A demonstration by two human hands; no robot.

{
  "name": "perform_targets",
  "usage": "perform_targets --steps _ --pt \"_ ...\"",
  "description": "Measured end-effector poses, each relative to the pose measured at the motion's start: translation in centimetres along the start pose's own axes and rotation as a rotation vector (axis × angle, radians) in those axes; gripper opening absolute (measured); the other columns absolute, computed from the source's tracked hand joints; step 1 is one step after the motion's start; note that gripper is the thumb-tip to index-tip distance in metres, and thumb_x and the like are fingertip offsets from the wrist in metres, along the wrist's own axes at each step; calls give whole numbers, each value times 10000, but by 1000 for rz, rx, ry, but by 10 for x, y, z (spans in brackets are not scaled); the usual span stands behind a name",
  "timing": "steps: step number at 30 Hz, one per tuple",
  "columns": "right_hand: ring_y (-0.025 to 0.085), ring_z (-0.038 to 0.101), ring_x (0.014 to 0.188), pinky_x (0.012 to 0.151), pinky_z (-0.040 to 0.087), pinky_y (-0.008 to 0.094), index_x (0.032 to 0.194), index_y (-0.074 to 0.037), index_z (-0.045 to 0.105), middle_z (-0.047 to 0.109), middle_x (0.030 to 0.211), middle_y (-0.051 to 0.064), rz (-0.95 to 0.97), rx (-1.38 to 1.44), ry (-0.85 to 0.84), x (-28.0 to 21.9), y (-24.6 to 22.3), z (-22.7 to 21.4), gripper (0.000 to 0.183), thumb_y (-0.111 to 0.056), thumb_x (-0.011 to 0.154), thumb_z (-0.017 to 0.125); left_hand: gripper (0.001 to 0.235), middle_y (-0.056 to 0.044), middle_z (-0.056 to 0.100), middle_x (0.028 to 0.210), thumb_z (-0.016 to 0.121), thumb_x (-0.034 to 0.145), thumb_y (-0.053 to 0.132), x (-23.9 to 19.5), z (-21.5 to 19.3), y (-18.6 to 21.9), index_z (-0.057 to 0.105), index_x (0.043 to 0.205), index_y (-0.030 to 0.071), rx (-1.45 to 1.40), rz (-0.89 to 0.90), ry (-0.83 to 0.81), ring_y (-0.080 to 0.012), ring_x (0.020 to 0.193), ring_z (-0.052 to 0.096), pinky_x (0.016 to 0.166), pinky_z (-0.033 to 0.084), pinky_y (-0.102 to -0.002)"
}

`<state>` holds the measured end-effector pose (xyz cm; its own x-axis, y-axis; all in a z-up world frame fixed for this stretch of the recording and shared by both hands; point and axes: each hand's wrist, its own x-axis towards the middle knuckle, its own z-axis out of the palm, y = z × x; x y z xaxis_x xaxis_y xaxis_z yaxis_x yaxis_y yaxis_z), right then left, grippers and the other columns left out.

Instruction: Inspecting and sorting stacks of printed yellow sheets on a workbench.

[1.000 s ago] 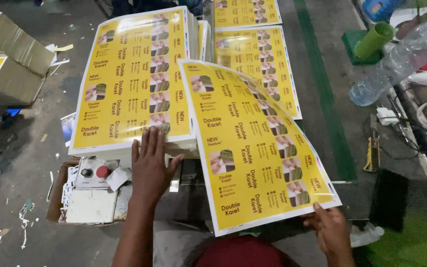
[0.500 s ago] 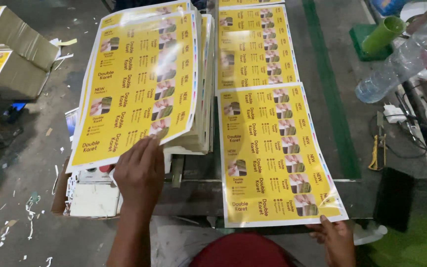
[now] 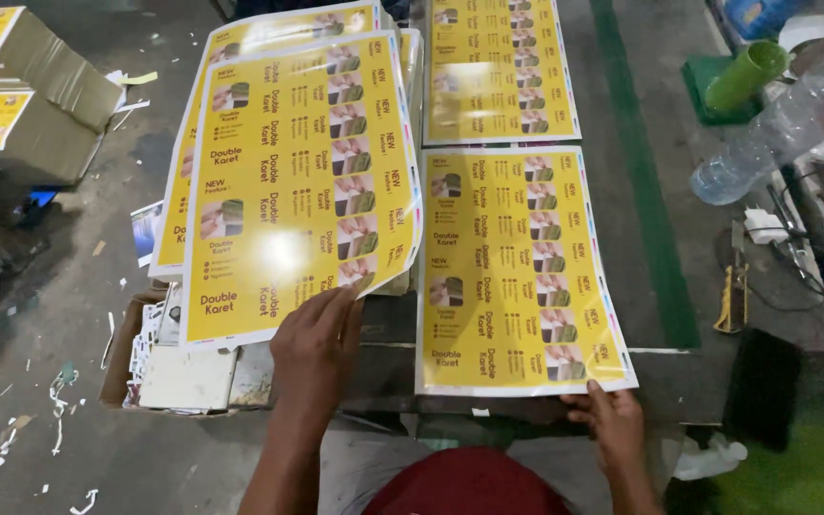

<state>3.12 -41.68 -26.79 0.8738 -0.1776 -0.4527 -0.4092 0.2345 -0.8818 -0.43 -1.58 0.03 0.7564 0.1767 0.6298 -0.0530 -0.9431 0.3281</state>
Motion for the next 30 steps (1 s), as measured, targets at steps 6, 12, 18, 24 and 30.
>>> perform_targets --steps 6,12,18,24,30 --pt "262 697 838 580 528 317 1374 32 533 672 1059 190 -73 97 -103 46 -8 21 379 -162 1051 578 203 -86 778 1035 778 868 68 -1 3 0 759 1068 40 -8 8 44 -264 828 738 708 556 -369" --pt "337 687 950 651 522 379 1607 -31 298 670 1254 284 61 49 -70 24 -30 22 607 -130 1049 516 185 -116 770 1041 772 862 40 -3 -6 4 755 1045 20 -42 34 83 -279 831 736 693 553 -365" --pt "348 668 878 675 521 433 1504 0 507 701 1198 277 147 -57 -143 -36 -69 66 500 -88 1013 537 175 -92 756 1121 771 842 75 -12 20 12 740 1014 65 -165 228 -40 -244 899 745 711 585 -363" --pt "289 760 886 684 585 342 1438 24 548 761 1226 199 -208 -34 -708 -57 -68 106 479 -76 969 565 337 -108 655 1229 658 883 197 -29 55 63 663 1182 41 -254 389 -264 -303 1098 650 876 486 -407" --pt "244 621 699 578 550 369 1300 106 608 682 939 219 10 193 -448 -52 -63 113 352 -30 975 601 357 -218 648 1329 661 967 270 -36 55 72 669 1174 -21 -320 415 -424 -381 1267 585 1001 429 -463"
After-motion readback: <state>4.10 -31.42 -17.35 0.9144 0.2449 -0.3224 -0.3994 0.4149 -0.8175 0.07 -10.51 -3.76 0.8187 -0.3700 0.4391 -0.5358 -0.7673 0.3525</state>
